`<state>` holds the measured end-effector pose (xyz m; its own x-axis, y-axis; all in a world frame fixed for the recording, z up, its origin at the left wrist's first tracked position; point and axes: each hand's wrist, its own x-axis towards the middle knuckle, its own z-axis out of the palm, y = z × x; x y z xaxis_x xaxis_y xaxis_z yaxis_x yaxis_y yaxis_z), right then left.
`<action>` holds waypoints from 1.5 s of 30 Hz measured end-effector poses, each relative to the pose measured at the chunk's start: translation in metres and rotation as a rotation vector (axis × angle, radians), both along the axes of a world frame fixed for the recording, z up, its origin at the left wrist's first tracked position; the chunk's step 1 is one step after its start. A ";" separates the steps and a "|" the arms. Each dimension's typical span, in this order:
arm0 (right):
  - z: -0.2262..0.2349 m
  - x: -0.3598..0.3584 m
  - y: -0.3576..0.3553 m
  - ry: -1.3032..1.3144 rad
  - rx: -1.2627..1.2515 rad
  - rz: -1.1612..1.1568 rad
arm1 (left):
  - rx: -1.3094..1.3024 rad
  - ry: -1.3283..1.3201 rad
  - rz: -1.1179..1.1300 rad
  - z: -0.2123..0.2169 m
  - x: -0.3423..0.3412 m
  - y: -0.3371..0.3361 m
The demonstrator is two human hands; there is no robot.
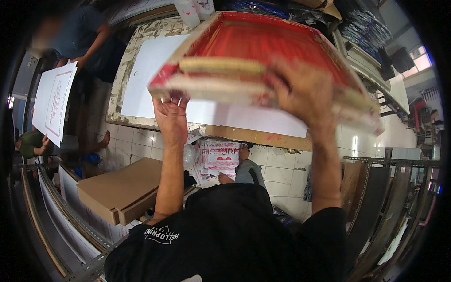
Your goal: The person performs manual screen printing on flat white boards. They place a board on a table, position a red screen frame over it, and use a squeegee to pull red ink across the mesh. After printing, they lift the frame and remove the printed board, repeating the process with new boards.
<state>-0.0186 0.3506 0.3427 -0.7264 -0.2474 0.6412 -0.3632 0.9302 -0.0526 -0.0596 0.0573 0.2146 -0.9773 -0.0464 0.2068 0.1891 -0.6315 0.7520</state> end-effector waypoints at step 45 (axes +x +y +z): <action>-0.246 -0.312 0.140 -0.559 0.194 -0.197 | -1.334 -0.191 0.313 -0.209 0.067 -0.056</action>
